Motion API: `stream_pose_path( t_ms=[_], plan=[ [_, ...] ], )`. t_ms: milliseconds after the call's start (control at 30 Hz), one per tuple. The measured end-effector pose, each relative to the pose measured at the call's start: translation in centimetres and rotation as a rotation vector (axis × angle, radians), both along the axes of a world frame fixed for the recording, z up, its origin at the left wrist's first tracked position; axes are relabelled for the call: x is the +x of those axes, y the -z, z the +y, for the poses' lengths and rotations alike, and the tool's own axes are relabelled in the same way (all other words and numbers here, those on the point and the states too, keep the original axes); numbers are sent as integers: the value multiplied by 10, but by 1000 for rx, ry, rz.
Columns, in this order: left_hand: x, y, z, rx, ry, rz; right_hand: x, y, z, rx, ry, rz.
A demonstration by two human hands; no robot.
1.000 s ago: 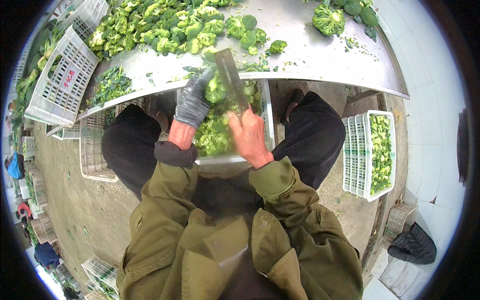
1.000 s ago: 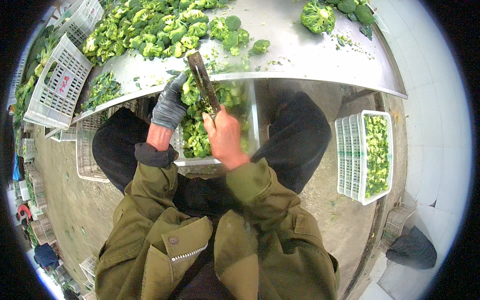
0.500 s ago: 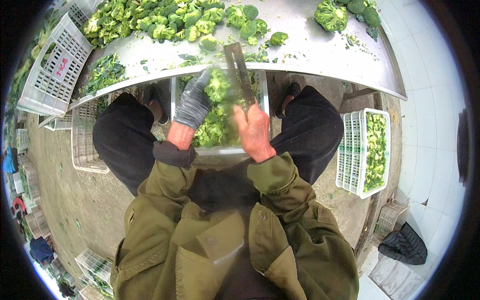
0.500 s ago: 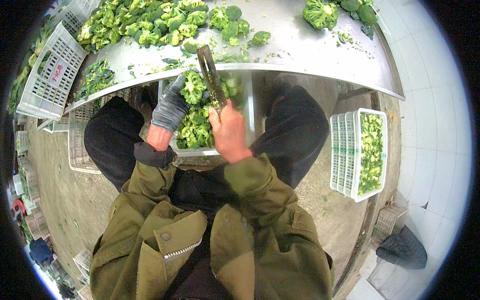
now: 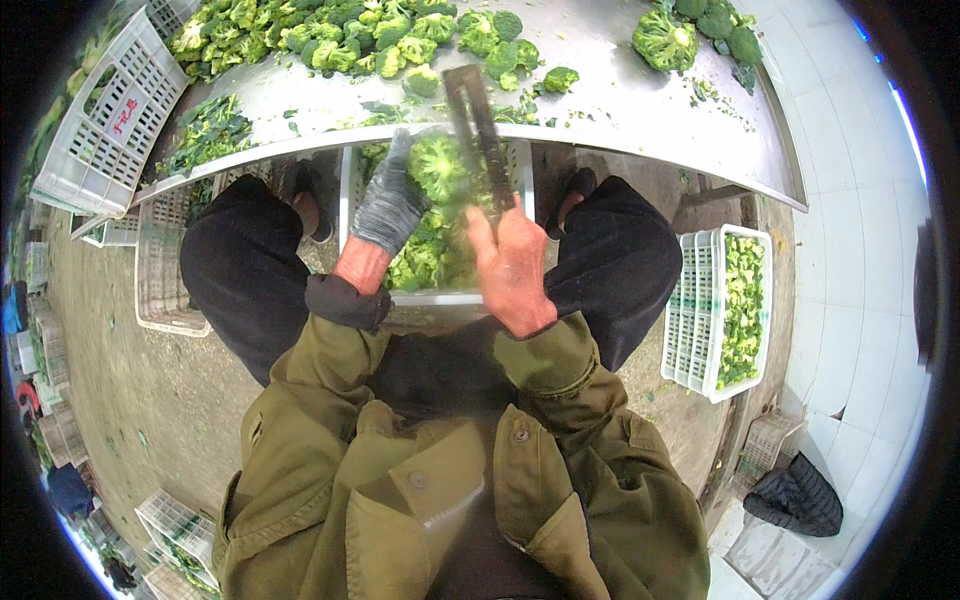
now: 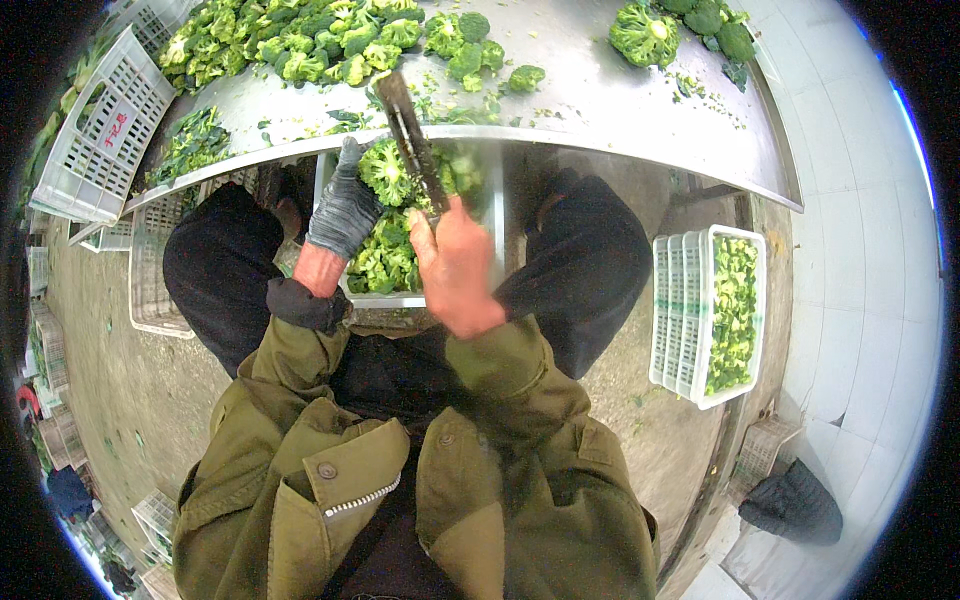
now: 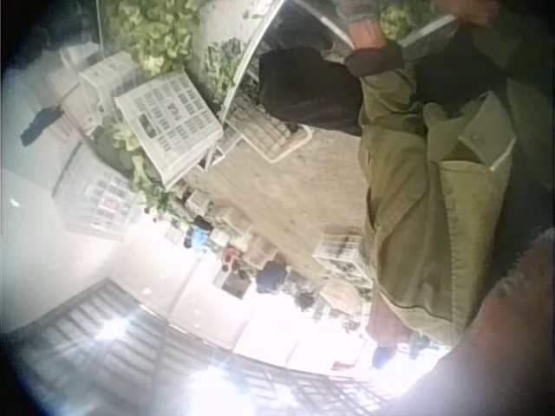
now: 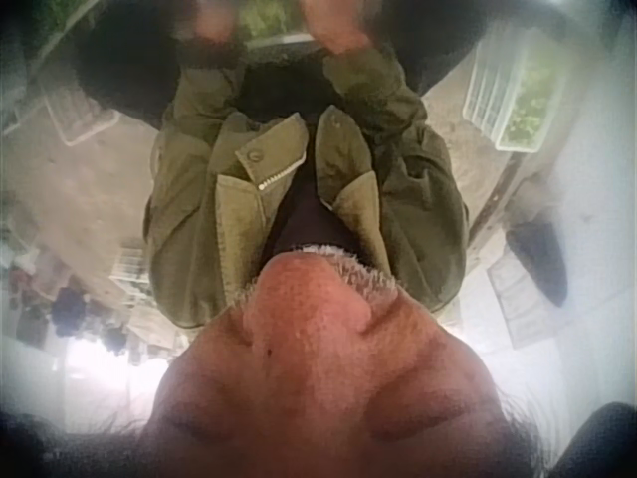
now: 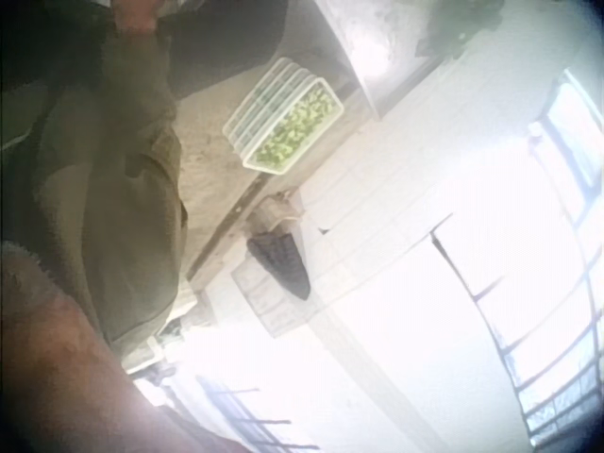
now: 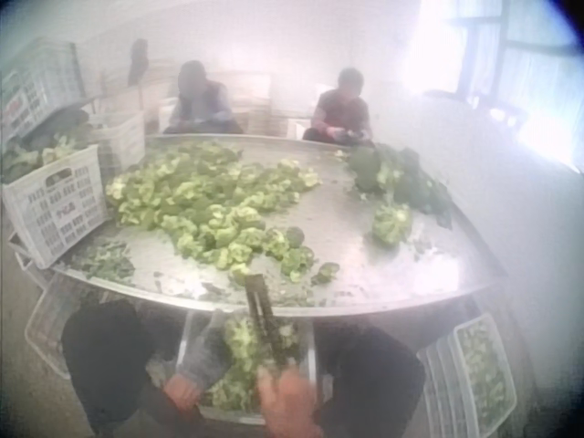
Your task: The person sits on the floor and uses a knife to cut broccoli florets from stalks, placing the cut pieces into a white crate. The person repeatedly picks up broccoli, cuts it, and deposits the florets into the crate.
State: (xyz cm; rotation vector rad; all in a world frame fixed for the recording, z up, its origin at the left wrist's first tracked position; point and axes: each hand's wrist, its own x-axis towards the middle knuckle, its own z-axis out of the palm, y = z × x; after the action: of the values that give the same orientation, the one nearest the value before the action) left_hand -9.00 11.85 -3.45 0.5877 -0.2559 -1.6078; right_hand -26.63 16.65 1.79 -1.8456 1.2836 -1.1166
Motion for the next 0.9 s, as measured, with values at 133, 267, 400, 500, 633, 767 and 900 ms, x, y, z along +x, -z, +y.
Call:
stream_pose_path(
  t_ms=[133,267,400,500,633,767,900],
  plan=[
    [-4,-5,2,32,-22,-109,3,7,-1,82,-60,111],
    [-4,-2,1,9,51,-56,13,24,1,-59,17,229],
    [0,8,0,58,61,-114,14,28,1,51,19,219],
    [4,18,-1,10,84,-52,13,23,0,82,10,93],
    [-2,32,-5,-26,82,-87,12,19,2,238,-51,20],
    [-9,38,-5,47,12,4,11,24,6,182,-57,22],
    [-10,39,-4,5,24,126,16,30,8,19,-21,64]
  ],
)
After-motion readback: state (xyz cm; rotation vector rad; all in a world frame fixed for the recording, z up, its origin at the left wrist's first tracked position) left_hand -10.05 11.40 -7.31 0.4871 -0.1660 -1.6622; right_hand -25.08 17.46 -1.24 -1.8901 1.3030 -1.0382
